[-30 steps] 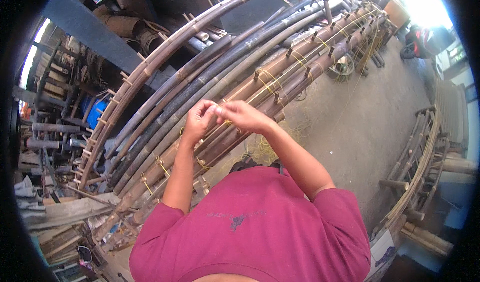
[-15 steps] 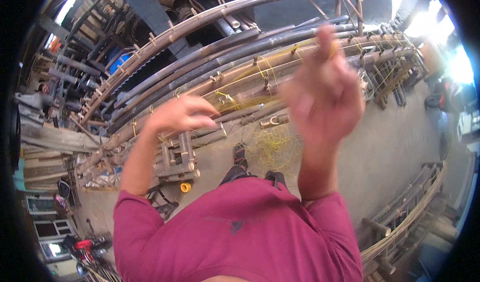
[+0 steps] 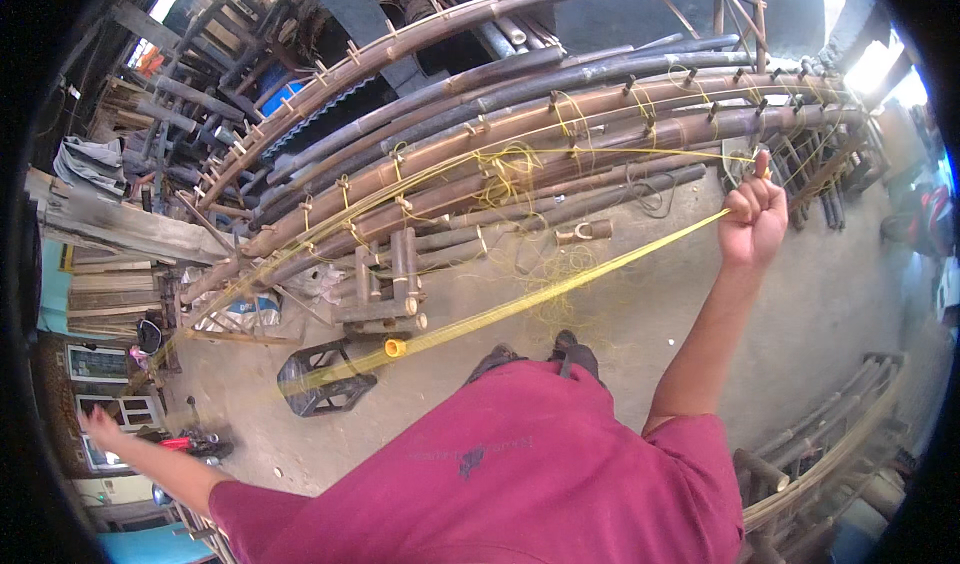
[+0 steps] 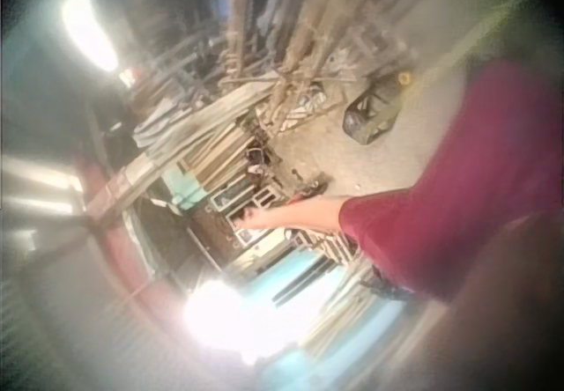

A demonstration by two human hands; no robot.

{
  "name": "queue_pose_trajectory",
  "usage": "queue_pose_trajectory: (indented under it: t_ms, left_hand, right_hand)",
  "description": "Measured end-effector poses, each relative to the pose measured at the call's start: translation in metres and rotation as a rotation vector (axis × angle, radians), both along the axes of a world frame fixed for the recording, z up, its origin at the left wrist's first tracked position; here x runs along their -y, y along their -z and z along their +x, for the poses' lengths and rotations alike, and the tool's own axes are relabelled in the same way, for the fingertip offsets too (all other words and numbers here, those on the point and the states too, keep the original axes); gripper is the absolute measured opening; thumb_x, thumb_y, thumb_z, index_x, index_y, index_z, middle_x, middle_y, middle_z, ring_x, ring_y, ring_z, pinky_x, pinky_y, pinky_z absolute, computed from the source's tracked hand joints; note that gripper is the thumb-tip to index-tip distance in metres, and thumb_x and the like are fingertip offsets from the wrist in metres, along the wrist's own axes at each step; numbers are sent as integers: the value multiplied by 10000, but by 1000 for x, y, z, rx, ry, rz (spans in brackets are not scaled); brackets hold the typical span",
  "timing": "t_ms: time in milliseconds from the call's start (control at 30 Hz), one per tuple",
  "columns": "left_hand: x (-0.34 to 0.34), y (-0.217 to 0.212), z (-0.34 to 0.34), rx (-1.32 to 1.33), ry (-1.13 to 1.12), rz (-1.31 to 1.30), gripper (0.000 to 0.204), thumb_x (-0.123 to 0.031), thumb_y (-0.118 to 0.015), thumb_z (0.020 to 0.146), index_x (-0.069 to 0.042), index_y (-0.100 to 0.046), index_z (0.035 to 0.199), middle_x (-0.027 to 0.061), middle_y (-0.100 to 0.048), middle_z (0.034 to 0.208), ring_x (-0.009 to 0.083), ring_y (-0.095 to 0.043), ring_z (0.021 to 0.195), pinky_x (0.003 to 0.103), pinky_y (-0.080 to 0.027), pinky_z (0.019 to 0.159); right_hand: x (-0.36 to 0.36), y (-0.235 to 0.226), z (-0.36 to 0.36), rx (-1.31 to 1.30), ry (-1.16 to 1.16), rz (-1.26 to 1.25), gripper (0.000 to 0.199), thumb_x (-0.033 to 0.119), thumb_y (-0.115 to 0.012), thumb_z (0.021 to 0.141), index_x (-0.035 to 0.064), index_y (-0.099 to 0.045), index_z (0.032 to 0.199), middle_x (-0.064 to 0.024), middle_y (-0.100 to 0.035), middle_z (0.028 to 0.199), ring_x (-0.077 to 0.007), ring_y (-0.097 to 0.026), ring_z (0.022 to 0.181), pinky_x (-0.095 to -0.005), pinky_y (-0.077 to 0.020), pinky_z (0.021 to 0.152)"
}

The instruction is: The person walks through a cluttered outdoor yard and enters a workshop area, then ties a yellow string around a bundle of bamboo poles to secure them together.

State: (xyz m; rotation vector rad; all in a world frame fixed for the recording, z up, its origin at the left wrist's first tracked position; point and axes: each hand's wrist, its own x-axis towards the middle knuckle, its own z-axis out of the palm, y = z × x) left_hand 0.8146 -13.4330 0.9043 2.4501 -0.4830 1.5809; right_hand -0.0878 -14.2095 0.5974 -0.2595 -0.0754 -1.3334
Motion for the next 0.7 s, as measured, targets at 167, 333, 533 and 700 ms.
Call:
queue_pose_trajectory:
  t_ms: [167,333,533,700]
  left_hand:
    - [-177,60,-45,-215,-793,214,447,-380,-513,908,30,-637,1036,271,-631,1046,419,-598,976,500,-486,851]
    - [-156,310,-34,-743,-452,559,429,-295,-627,840,25,-588,1123,219,-628,1078,349,-578,1032,441,-459,923]
    - [233,543,-259,-1829,611,1185,833,-397,-763,741,-46,-424,1416,221,-390,1470,348,-400,1347,394,-321,1127]
    - [498,515,-365,-1432,1276,636,457,-255,-598,908,10,-537,1275,256,-532,1264,412,-509,1180,449,-413,1011]
  right_hand:
    - [6,-5,-20,-223,183,76,342,72,-381,959,-53,-499,1255,62,-274,625,-50,-227,486,-215,-245,455]
    - [-9,29,-10,-679,458,324,333,141,-380,1003,-33,-516,1251,71,-292,638,-35,-235,485,-203,-269,457]
    - [-26,60,-54,-1498,552,482,279,224,-465,966,57,-624,1122,2,-519,648,-119,-497,541,-267,-412,507]
    - [-9,83,16,-2621,493,-216,364,176,-565,898,14,-596,1222,-231,-624,1190,-373,-599,1105,-397,-464,955]
